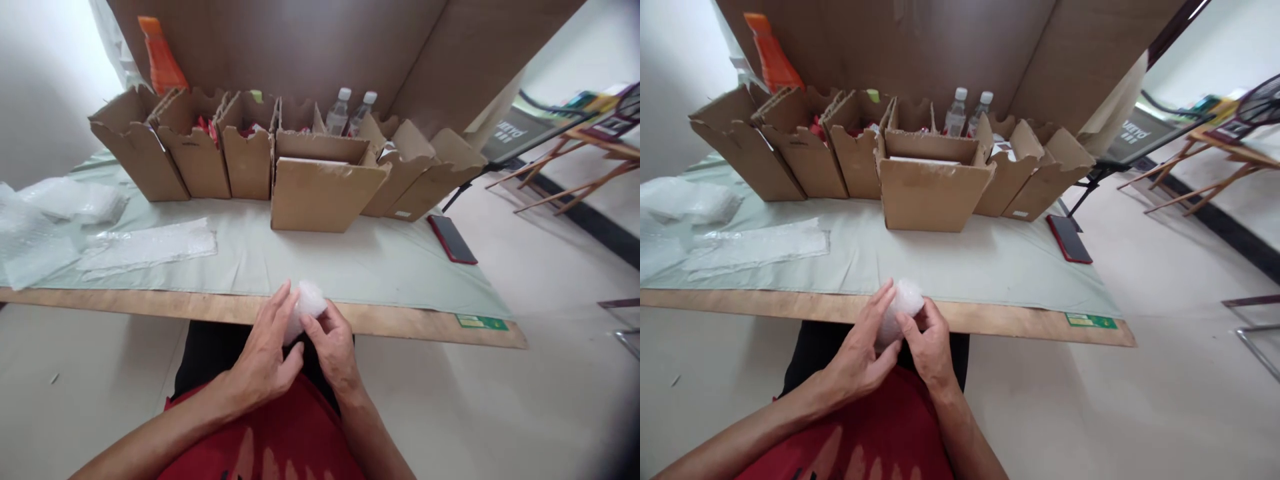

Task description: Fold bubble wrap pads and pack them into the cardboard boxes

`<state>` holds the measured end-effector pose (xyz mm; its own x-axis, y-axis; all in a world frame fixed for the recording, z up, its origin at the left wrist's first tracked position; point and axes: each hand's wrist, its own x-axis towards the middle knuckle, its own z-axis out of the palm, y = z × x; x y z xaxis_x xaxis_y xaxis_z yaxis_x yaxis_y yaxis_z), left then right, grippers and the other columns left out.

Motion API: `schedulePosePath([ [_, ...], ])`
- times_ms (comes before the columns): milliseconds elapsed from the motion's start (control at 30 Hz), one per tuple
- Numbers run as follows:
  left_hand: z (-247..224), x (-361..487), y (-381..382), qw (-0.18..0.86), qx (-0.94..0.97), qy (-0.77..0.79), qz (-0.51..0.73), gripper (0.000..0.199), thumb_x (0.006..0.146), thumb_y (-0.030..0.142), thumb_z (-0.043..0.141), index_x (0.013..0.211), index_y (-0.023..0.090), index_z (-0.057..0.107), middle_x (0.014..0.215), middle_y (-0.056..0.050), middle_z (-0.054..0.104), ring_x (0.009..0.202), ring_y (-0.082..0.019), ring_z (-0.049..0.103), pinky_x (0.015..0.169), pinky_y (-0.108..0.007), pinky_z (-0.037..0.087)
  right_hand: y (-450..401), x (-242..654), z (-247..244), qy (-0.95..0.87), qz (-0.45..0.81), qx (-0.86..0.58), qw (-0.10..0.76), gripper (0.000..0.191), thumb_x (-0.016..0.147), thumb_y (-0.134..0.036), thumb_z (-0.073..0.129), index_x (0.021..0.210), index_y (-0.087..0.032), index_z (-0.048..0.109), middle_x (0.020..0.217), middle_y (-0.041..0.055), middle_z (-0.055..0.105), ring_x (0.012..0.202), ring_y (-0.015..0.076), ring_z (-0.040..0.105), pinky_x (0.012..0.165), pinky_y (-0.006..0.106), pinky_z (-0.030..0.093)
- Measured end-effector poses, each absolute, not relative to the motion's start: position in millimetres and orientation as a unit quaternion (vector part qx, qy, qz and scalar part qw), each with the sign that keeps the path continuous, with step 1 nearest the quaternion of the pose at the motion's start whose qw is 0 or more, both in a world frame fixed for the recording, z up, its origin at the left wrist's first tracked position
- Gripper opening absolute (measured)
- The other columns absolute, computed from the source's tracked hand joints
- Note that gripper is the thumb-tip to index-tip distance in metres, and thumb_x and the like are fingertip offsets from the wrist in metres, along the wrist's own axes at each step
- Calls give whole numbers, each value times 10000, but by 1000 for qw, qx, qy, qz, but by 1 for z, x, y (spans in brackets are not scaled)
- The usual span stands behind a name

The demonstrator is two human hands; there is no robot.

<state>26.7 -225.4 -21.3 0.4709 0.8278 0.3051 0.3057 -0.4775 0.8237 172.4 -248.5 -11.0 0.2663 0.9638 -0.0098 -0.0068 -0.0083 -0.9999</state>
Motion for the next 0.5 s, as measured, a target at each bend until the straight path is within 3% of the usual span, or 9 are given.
schedulePosePath([
  [133,-14,21,-210,521,675,407,328,599,904,281,629,1482,216,486,1446,-163,621,1308,-331,620,1098,-526,511,-245,185,-9,-393,468,-545,574,287,886,-462,727,997,-199,696,901,26,723,806,170,656,754,278,553],
  [200,-10,20,-200,570,649,407,297,467,905,324,628,1357,208,601,1310,-133,706,1171,-309,686,1024,-480,553,-244,193,-7,-410,492,-531,555,287,877,-444,737,1027,-205,688,903,25,709,809,170,652,753,279,546],
  [367,-1,23,-181,574,669,408,240,431,864,282,618,1286,202,655,1209,-91,743,1087,-283,689,955,-400,555,-231,225,11,-458,547,-512,479,630,830,-421,758,1382,-219,533,1112,73,700,971,213,671,837,320,543],
  [433,2,25,-176,573,683,399,215,442,853,254,604,1288,200,660,1212,-83,744,1083,-270,690,947,-373,550,-222,236,23,-501,527,-546,415,512,835,-369,725,1305,-206,599,1072,61,698,960,204,653,846,310,523],
  [500,4,27,-169,577,696,377,201,442,858,250,591,1292,209,668,1179,-70,753,1037,-251,704,914,-348,557,-212,246,38,-556,489,-574,350,272,824,-289,681,1080,-199,685,949,28,690,898,185,627,823,290,501],
])
